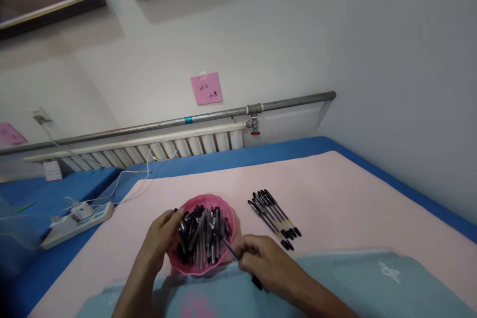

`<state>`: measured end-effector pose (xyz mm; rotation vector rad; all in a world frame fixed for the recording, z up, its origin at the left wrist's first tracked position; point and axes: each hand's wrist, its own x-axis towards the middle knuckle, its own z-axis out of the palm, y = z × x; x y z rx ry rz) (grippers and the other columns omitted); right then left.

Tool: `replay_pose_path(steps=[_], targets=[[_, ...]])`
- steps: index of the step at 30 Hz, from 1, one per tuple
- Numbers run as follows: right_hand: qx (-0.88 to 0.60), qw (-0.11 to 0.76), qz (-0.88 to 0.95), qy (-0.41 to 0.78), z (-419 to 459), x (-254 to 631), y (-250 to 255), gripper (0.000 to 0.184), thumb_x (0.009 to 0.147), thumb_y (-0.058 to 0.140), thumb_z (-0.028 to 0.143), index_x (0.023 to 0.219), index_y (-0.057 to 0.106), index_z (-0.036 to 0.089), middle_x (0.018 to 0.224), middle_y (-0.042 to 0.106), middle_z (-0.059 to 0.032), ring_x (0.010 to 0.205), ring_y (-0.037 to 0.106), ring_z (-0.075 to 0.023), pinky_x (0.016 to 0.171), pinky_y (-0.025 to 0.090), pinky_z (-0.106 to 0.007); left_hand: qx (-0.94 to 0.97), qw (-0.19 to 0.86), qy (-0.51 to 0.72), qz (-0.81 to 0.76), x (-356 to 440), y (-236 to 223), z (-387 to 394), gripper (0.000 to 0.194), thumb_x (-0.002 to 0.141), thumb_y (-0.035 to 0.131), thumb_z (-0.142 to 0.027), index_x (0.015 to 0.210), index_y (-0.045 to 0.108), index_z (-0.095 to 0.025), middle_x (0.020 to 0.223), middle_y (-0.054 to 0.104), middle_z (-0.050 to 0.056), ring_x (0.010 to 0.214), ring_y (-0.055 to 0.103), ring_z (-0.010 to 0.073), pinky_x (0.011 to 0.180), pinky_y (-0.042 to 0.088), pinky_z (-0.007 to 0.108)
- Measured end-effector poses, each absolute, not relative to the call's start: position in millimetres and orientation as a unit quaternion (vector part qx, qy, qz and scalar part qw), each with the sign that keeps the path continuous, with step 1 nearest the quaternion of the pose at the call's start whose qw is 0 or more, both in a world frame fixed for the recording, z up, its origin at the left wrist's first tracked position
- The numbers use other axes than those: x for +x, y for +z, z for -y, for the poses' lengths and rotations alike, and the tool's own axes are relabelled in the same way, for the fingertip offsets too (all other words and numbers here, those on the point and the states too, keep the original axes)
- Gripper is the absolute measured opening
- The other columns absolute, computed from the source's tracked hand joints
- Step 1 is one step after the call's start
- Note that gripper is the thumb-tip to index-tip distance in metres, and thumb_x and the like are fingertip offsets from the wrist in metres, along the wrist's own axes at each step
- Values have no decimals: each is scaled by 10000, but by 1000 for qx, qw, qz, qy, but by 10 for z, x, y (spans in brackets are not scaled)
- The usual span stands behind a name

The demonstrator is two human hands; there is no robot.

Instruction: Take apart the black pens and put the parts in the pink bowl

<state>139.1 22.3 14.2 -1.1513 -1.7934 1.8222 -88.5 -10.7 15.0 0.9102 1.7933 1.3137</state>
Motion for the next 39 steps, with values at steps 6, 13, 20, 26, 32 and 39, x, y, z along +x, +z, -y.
replay_pose_path(steps=[6, 13, 20, 26, 32, 39], targets=[[-424, 170, 623, 635, -290, 1381, 136, 133, 607, 432, 173, 680, 542, 186, 426, 340, 98, 351, 296, -52, 355, 241, -174, 466, 158, 289, -821, -905, 74, 79, 235, 783, 468, -387, 698, 552, -184, 634, 592, 14, 631, 541, 158, 575, 344, 252], [-436, 184, 606, 640, -293, 1368, 103, 125, 594, 426, 182, 667, 528, 189, 413, 326, 102, 337, 289, -50, 341, 234, -173, 529, 110, 230, -809, -658, -11, 44, 153, 814, 435, -281, 770, 541, -179, 859, 640, 86, 793, 583, 202, 650, 351, 275], [-429, 192, 604, 644, -306, 1371, 41, 127, 593, 436, 170, 671, 535, 187, 422, 340, 99, 350, 313, -55, 349, 254, -174, 503, 150, 177, -833, -600, 35, 57, 215, 817, 349, -134, 874, 555, -152, 924, 661, 137, 847, 606, 221, 698, 357, 296], [-423, 202, 601, 648, -301, 1359, 59, 130, 582, 440, 179, 669, 537, 183, 413, 338, 104, 341, 297, -44, 344, 245, -168, 515, 182, 155, -823, -617, 31, 77, 219, 756, 434, -133, 952, 531, -136, 863, 677, 141, 792, 624, 241, 633, 356, 297], [-431, 201, 588, 655, -278, 1346, 68, 119, 575, 432, 166, 651, 521, 185, 386, 340, 108, 316, 288, -39, 341, 227, -170, 537, 175, 165, -809, -673, 84, 132, 132, 723, 446, -123, 783, 558, -156, 793, 654, 115, 759, 591, 237, 631, 344, 308], [-368, 163, 559, 725, -211, 1354, 63, 99, 605, 454, 191, 680, 517, 181, 354, 376, 101, 293, 285, -44, 332, 192, -183, 357, 571, 488, -555, -383, 119, 160, 306, 777, 495, -435, 932, 550, -176, 525, 407, -73, 369, 269, 46, 364, 196, 188]])
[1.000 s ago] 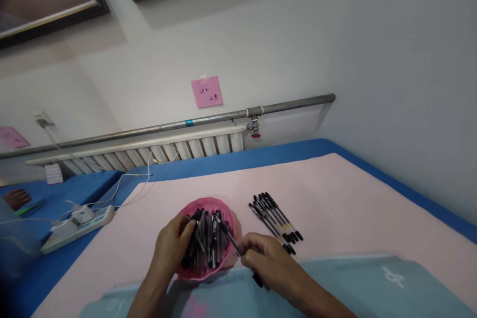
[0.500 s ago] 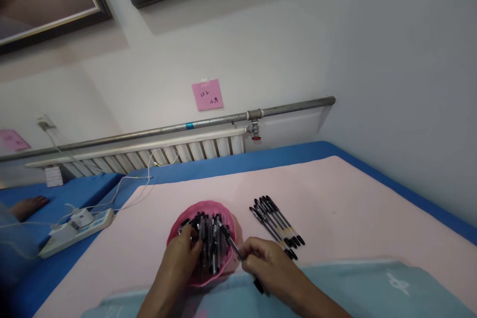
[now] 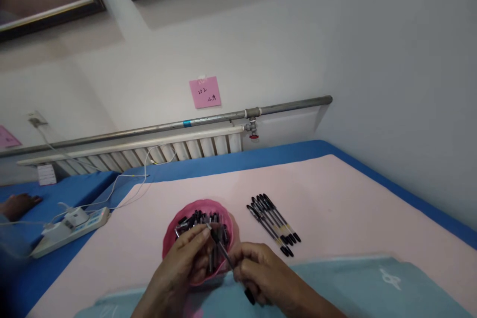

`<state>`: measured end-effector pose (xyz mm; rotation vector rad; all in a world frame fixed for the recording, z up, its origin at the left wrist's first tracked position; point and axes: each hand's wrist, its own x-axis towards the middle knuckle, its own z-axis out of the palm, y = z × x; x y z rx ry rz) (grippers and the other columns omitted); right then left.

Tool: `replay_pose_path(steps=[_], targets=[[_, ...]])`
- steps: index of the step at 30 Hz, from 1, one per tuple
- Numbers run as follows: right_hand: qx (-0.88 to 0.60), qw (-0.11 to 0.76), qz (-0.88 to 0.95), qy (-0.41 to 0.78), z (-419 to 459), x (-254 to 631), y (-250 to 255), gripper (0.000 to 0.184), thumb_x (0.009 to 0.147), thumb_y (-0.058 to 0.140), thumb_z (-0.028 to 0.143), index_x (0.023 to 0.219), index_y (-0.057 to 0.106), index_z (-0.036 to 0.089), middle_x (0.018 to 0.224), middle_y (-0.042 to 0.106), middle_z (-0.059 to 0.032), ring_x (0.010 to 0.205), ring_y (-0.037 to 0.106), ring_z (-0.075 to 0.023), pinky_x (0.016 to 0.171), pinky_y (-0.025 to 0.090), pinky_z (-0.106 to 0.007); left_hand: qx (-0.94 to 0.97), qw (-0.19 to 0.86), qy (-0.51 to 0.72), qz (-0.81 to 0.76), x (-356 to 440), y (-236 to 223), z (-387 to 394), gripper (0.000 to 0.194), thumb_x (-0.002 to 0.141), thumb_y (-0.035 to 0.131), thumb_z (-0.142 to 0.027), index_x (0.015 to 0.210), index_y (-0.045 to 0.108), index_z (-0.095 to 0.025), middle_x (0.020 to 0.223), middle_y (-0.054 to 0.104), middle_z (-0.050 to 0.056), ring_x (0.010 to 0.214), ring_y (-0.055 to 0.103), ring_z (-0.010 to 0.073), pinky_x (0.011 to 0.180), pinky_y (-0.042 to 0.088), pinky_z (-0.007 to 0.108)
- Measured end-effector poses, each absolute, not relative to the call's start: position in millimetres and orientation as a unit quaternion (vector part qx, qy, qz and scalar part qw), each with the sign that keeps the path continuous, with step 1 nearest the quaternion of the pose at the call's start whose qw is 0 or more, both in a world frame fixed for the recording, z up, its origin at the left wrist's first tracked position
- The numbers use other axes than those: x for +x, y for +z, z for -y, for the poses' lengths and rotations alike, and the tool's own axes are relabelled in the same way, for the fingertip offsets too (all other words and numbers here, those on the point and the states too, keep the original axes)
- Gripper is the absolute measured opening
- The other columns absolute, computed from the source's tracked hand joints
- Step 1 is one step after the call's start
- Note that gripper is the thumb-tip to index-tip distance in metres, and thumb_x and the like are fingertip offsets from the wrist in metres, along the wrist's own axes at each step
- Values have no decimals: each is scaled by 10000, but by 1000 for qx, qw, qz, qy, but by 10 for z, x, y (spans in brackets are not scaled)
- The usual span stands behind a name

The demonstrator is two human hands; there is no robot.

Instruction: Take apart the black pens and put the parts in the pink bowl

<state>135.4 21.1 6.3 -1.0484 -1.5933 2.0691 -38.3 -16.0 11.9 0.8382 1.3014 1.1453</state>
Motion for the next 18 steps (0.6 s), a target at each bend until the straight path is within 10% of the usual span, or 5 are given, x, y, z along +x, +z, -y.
replay_pose_path(steps=[10, 18], targets=[[-325, 123, 519, 781, -205, 1330, 132, 57, 618, 491, 192, 664, 457, 195, 426, 346, 113, 338, 216, -30, 357, 144, -191, 271, 611, 572, -476, -280, 60, 149, 334, 677, 658, -437, 768, 499, -157, 465, 370, -105, 311, 226, 2, 284, 149, 132], [-366, 175, 680, 611, -169, 1268, 91, 54, 640, 449, 135, 638, 455, 188, 515, 402, 71, 466, 386, -63, 440, 261, -180, 280, 567, 580, -514, -248, -20, 102, 391, 657, 632, -520, 646, 439, -180, 322, 370, -104, 233, 232, 19, 259, 146, 140]])
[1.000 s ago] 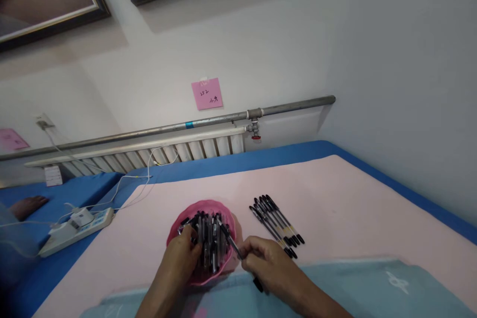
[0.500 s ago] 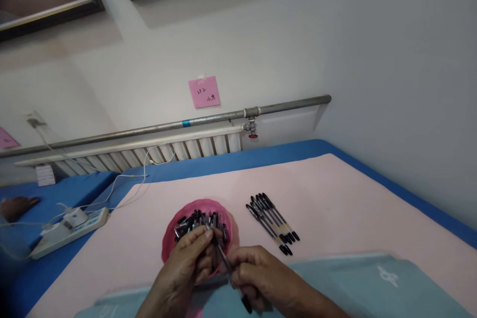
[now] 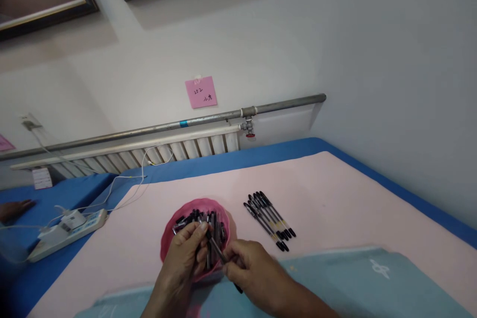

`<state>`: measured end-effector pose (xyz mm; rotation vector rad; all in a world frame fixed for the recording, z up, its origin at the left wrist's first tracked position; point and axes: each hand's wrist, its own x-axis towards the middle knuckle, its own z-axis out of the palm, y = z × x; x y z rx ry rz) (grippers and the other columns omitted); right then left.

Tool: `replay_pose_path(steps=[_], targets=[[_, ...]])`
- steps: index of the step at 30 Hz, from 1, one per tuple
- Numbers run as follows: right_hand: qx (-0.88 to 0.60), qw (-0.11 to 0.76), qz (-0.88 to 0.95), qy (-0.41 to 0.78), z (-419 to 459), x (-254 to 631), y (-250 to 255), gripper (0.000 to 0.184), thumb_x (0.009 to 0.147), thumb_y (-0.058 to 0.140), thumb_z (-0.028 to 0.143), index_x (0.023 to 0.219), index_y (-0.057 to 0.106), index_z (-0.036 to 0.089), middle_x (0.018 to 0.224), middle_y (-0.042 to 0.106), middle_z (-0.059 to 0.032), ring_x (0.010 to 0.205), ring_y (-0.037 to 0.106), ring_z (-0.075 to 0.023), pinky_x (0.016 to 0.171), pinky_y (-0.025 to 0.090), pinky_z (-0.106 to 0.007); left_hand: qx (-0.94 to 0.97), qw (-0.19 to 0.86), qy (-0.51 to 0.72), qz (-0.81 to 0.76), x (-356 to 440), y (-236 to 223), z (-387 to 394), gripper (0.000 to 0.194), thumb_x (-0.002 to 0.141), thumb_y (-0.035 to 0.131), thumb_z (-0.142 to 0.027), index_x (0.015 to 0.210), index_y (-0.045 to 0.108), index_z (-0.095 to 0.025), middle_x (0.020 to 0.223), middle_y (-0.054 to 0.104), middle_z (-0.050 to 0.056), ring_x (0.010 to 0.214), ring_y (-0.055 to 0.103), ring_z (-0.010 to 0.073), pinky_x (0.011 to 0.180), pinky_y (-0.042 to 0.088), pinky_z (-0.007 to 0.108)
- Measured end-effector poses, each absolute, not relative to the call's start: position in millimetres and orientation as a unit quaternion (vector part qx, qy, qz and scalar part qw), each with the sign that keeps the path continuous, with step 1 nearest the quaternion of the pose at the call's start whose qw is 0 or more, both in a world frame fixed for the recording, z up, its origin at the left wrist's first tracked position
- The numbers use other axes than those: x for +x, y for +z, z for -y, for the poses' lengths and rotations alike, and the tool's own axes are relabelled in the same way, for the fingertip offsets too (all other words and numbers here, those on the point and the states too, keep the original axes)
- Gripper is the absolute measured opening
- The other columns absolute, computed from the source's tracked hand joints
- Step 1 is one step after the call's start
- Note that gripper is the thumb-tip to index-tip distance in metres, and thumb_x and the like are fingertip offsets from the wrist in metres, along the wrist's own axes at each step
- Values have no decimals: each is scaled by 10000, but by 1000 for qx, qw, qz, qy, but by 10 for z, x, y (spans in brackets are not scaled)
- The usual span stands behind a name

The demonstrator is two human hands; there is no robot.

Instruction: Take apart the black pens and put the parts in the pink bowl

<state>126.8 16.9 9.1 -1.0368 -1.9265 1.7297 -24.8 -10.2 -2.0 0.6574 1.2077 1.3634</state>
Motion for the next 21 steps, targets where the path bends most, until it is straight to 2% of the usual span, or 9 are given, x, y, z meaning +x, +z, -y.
replay_pose_path(steps=[4, 6, 9, 13, 17, 21], targets=[[-383, 203, 715, 549, -132, 1233, 56, 74, 624, 458, 114, 617, 448, 187, 560, 409, 60, 509, 366, -72, 458, 266, -185, 274, 544, 586, -534, -253, -23, 89, 402, 654, 628, -536, 658, 443, -180, 316, 363, -109, 232, 236, 19, 264, 144, 138], [-381, 207, 710, 555, -119, 1233, 57, 64, 635, 462, 122, 628, 457, 186, 556, 400, 62, 509, 359, -74, 461, 268, -189, 273, 542, 597, -525, -256, 0, 89, 396, 662, 626, -532, 686, 460, -174, 335, 366, -110, 242, 252, 20, 272, 157, 137], [-365, 191, 678, 610, -118, 1262, 80, 47, 681, 448, 158, 665, 486, 181, 522, 380, 69, 472, 358, -69, 446, 266, -187, 262, 584, 597, -484, -270, 49, 105, 382, 645, 669, -483, 742, 492, -158, 406, 374, -110, 287, 263, 6, 293, 167, 129], [-352, 185, 607, 688, -134, 1299, 112, 74, 686, 418, 178, 658, 486, 185, 429, 339, 90, 376, 291, -55, 387, 211, -185, 276, 666, 520, -458, -279, 85, 147, 367, 639, 701, -417, 798, 535, -132, 461, 351, -108, 331, 216, -10, 308, 125, 126], [-314, 157, 546, 760, -129, 1303, 108, 139, 726, 431, 280, 612, 435, 201, 350, 282, 116, 301, 188, -43, 344, 139, -192, 289, 667, 504, -467, -271, 90, 167, 342, 671, 663, -447, 744, 527, -142, 459, 342, -106, 324, 192, -10, 306, 108, 134], [-308, 140, 531, 776, -131, 1300, 113, 131, 674, 502, 263, 617, 405, 198, 434, 345, 110, 339, 224, -25, 362, 157, -174, 296, 656, 511, -469, -263, 85, 154, 340, 657, 675, -440, 726, 526, -142, 433, 329, -114, 310, 183, -10, 298, 111, 136]])
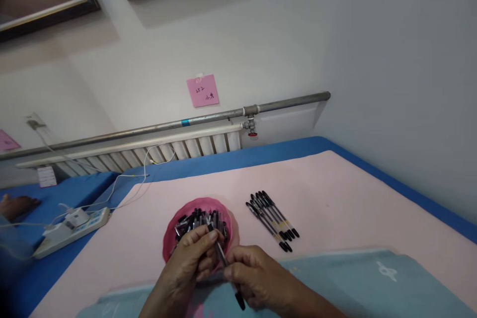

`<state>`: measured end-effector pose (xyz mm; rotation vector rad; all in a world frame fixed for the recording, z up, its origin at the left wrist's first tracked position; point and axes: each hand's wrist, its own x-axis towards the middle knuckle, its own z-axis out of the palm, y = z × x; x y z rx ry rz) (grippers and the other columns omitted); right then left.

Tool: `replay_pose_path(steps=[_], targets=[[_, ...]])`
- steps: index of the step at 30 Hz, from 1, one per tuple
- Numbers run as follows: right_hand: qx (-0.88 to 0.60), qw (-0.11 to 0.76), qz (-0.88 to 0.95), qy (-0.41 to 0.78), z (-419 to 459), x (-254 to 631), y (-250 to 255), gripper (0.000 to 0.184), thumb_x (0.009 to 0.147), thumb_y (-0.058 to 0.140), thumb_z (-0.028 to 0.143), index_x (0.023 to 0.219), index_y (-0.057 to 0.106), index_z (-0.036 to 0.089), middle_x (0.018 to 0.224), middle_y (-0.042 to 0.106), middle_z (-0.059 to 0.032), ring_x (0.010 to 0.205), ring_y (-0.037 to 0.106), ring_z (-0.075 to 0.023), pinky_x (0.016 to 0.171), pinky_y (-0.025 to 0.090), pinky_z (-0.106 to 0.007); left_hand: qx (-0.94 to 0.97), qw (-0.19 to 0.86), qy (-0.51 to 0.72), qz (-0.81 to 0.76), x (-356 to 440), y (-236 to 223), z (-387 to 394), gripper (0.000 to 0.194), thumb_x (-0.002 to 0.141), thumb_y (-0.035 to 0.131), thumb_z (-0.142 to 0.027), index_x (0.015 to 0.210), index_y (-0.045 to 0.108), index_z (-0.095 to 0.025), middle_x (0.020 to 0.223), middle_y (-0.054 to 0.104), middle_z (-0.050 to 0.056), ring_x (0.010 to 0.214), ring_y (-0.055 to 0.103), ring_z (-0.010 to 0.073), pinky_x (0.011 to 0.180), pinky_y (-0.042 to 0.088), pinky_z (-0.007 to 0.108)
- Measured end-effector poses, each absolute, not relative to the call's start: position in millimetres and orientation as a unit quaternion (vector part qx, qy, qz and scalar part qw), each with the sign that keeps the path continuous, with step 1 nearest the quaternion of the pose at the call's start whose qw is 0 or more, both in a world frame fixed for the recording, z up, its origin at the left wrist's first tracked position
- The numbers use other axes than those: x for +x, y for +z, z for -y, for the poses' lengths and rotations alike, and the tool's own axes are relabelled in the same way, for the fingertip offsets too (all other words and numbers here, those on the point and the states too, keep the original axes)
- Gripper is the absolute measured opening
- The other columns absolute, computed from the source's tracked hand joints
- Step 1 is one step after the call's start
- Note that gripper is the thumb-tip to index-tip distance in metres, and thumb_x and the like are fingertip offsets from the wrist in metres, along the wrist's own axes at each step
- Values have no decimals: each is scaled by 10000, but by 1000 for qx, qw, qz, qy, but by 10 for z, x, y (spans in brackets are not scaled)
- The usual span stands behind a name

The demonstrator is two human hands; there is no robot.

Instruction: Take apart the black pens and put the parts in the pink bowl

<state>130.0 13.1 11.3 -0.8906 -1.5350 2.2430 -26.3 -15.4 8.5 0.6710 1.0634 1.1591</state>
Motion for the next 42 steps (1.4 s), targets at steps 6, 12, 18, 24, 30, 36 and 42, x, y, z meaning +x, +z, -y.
replay_pose_path(steps=[6, 12, 18, 24, 30, 36, 42], targets=[[-330, 184, 655, 655, -162, 1278, 112, 146, 712, 510, 279, 636, 422, 191, 513, 396, 72, 447, 343, -56, 425, 249, -183, 277, 614, 563, -478, -218, 62, 125, 368, 628, 690, -457, 680, 487, -155, 426, 343, -113, 297, 227, -3, 284, 133, 134], [-319, 168, 615, 702, -111, 1285, 103, 102, 678, 446, 261, 646, 493, 177, 467, 378, 83, 342, 309, -42, 359, 215, -184, 261, 616, 592, -449, -304, 113, 130, 373, 654, 676, -450, 807, 560, -130, 467, 359, -99, 319, 229, -4, 298, 164, 132], [-278, 148, 530, 787, -98, 1306, 92, 173, 675, 520, 328, 676, 538, 156, 426, 403, 95, 281, 238, -22, 319, 150, -178, 263, 634, 604, -406, -367, 133, 148, 309, 675, 683, -370, 798, 606, -97, 498, 352, -78, 364, 260, 0, 320, 205, 127], [-305, 185, 526, 772, -58, 1261, 56, 207, 594, 648, 287, 614, 481, 167, 458, 451, 80, 388, 373, -39, 406, 251, -167, 252, 602, 628, -423, -299, 84, 113, 306, 661, 691, -391, 731, 599, -108, 439, 312, -99, 319, 238, -4, 294, 192, 122], [-256, 181, 479, 820, -29, 1225, -12, 313, 673, 572, 434, 685, 579, 121, 576, 575, -10, 464, 489, -85, 465, 335, -210, 245, 597, 639, -418, -298, 104, 112, 320, 645, 701, -392, 737, 605, -101, 432, 320, -102, 311, 256, -4, 286, 212, 122], [-270, 190, 463, 823, -55, 1229, -8, 264, 634, 625, 390, 701, 551, 146, 570, 572, 11, 473, 479, -77, 441, 298, -191, 240, 588, 646, -423, -291, 120, 101, 338, 630, 709, -406, 740, 600, -106, 432, 315, -106, 311, 258, -4, 281, 206, 117], [-278, 206, 472, 811, -55, 1223, -23, 193, 615, 625, 304, 605, 513, 147, 487, 534, 35, 426, 461, -67, 447, 301, -198, 241, 587, 646, -425, -286, 122, 97, 338, 624, 715, -399, 738, 602, -101, 427, 332, -103, 310, 271, -2, 279, 216, 119]])
